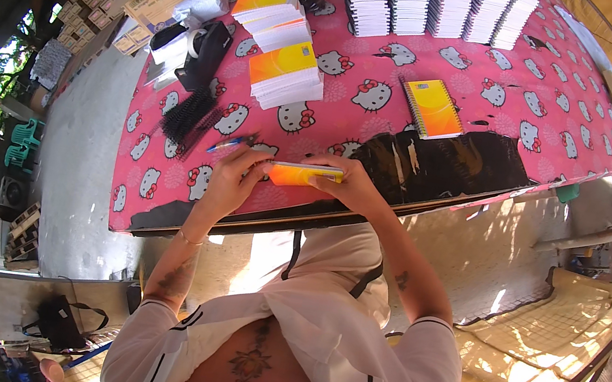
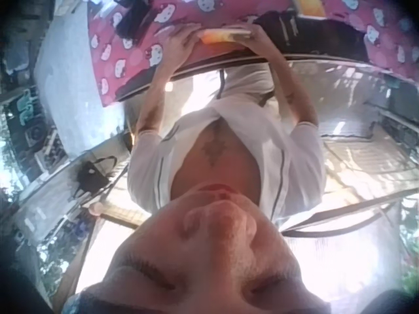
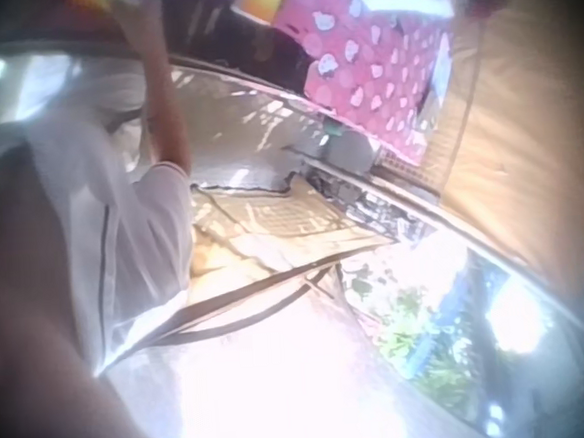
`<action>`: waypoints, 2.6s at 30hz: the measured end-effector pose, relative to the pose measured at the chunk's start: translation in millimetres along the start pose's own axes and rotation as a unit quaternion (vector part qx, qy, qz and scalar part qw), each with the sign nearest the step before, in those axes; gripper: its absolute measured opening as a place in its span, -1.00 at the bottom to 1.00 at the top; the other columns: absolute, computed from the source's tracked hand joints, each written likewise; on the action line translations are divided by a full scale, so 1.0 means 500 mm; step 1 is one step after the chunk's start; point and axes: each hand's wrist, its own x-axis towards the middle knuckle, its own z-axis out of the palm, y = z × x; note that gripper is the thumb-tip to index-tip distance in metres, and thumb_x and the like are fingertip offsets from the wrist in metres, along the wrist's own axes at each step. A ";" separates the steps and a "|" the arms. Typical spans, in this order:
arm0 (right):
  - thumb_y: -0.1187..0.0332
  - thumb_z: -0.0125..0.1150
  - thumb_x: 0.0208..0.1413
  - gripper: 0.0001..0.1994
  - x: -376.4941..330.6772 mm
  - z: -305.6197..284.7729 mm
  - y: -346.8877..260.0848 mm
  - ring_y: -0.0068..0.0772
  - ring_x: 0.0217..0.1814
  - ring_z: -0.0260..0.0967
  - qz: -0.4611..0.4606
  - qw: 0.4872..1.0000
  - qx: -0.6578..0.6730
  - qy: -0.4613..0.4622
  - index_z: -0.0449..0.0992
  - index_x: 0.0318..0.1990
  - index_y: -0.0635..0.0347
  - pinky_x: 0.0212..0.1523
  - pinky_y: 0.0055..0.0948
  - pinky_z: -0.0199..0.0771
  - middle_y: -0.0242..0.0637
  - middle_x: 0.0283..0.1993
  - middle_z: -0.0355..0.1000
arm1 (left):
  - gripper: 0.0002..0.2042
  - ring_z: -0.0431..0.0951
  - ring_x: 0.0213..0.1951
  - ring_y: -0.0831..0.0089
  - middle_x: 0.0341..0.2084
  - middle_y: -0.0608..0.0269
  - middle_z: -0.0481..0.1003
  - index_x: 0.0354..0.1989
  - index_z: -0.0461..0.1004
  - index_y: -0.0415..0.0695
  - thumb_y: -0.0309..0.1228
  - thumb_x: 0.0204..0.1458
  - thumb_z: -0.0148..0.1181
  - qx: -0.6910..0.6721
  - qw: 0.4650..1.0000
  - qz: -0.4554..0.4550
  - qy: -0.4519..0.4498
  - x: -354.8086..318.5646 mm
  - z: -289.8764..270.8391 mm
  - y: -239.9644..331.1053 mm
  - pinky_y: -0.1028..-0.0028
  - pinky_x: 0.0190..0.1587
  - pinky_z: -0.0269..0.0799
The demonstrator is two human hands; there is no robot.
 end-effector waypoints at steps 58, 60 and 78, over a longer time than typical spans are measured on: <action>0.52 0.30 0.13 -0.59 0.016 -0.024 -0.015 -0.50 -0.13 0.47 -0.040 0.998 -0.037 -0.025 0.49 0.17 0.23 -0.08 -0.49 0.48 -0.29 -0.04 0.55 | -0.78 0.52 -0.17 0.16 -0.27 0.23 0.51 -0.15 0.57 -0.10 -0.38 0.03 0.33 0.058 0.996 0.058 0.046 0.011 0.015 -0.007 0.21 -0.04 0.41; 0.52 0.26 0.17 -0.66 0.029 -0.002 -0.005 -0.55 -0.14 0.45 -0.146 0.986 -0.085 -0.020 0.54 0.11 0.27 -0.09 -0.54 0.48 -0.29 -0.06 0.57 | -0.77 0.51 -0.14 0.16 -0.25 0.25 0.51 -0.15 0.57 -0.09 -0.36 0.02 0.34 0.071 0.995 0.064 0.037 0.012 0.013 -0.012 0.18 0.02 0.37; 0.56 0.19 0.17 -0.66 0.030 -0.002 0.001 -0.67 -0.23 0.41 -0.043 0.996 -0.073 -0.003 0.55 0.12 0.27 -0.15 -0.57 0.46 -0.25 -0.15 0.62 | -0.82 0.55 -0.07 0.32 -0.21 0.37 0.55 -0.16 0.57 -0.02 -0.31 0.08 0.30 0.087 0.992 0.068 0.068 0.018 0.027 -0.049 -0.05 0.40 -0.09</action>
